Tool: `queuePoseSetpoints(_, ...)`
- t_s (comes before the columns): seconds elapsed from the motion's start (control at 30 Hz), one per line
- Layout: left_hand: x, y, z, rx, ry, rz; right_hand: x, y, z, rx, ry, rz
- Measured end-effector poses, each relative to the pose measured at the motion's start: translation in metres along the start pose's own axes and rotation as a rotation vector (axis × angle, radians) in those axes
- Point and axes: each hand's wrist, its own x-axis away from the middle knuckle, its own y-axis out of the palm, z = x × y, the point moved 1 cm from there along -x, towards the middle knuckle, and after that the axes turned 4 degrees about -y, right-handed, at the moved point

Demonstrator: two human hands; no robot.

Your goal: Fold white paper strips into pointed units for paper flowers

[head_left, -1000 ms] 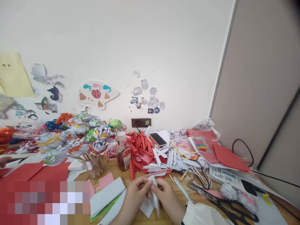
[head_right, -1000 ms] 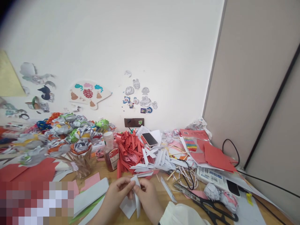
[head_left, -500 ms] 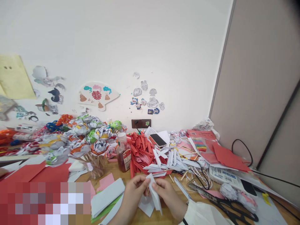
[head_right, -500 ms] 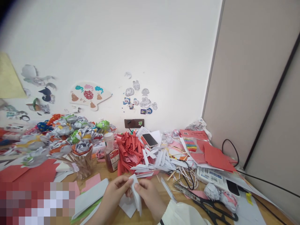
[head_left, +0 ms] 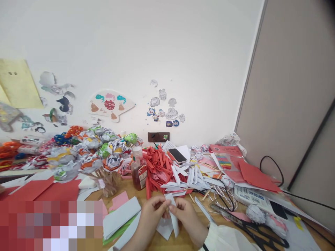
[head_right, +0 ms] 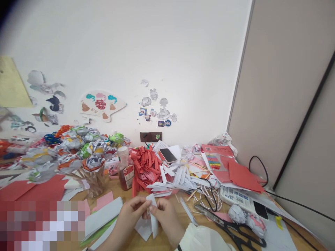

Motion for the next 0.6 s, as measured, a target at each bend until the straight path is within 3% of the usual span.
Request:
queuePoseSetpoints(0.2,0.003,0.002,0.005,-0.075,0.038,-0.008,0.000,-0.002,0.007,0.009,0.001,0.010)
queuePoseSetpoints(0.4,0.002,-0.002,0.003,-0.273,0.078,-0.023,-0.001,-0.015,-0.009,0.337,-0.055,0.096)
queuePoseSetpoints(0.53,0.001,-0.004,0.001,-0.321,0.026,-0.050,-0.001,-0.020,-0.021,0.349,-0.072,-0.004)
queuePoseSetpoints(0.6,0.000,-0.003,0.001,-0.295,0.008,-0.041,-0.002,-0.020,-0.020,0.323,-0.061,0.012)
